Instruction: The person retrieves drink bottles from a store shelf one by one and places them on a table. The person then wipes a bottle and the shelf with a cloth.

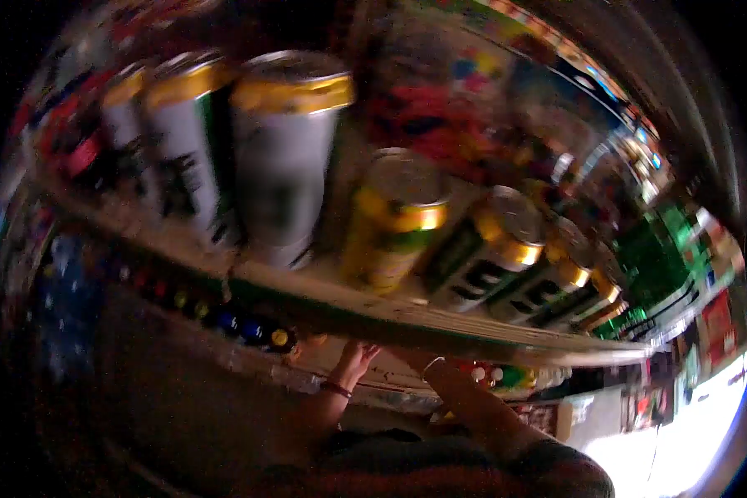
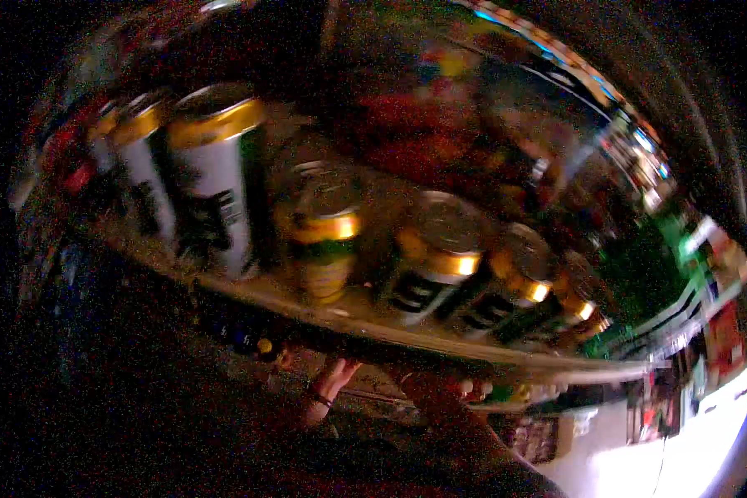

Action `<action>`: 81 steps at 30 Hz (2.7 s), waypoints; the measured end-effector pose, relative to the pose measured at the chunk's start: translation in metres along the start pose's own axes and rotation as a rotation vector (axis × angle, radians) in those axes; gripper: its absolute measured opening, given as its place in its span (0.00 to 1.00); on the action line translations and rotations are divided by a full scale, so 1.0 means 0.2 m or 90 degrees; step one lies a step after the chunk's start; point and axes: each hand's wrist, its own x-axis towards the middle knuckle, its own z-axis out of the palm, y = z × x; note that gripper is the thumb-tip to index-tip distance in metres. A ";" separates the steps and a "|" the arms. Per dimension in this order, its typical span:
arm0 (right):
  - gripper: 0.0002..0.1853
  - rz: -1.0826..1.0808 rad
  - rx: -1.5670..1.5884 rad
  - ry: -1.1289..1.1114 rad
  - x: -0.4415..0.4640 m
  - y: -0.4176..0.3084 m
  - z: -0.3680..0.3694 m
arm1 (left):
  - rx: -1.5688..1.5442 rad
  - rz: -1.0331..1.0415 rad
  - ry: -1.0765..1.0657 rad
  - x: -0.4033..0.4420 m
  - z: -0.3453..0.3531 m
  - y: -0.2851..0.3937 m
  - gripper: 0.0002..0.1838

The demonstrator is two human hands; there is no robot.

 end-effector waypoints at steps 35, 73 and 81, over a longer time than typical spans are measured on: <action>0.41 0.187 0.285 0.753 -3.07 -0.41 -0.33 | 0.364 -0.643 -0.330 -1.47 1.05 -1.90 0.24; 0.34 0.498 0.245 1.070 -5.99 1.91 -1.86 | 0.578 -1.004 -0.437 -1.54 2.67 -6.00 0.22; 0.34 0.504 0.235 1.155 -6.58 2.42 -2.35 | 0.494 -1.028 -0.447 -1.50 3.00 -6.80 0.22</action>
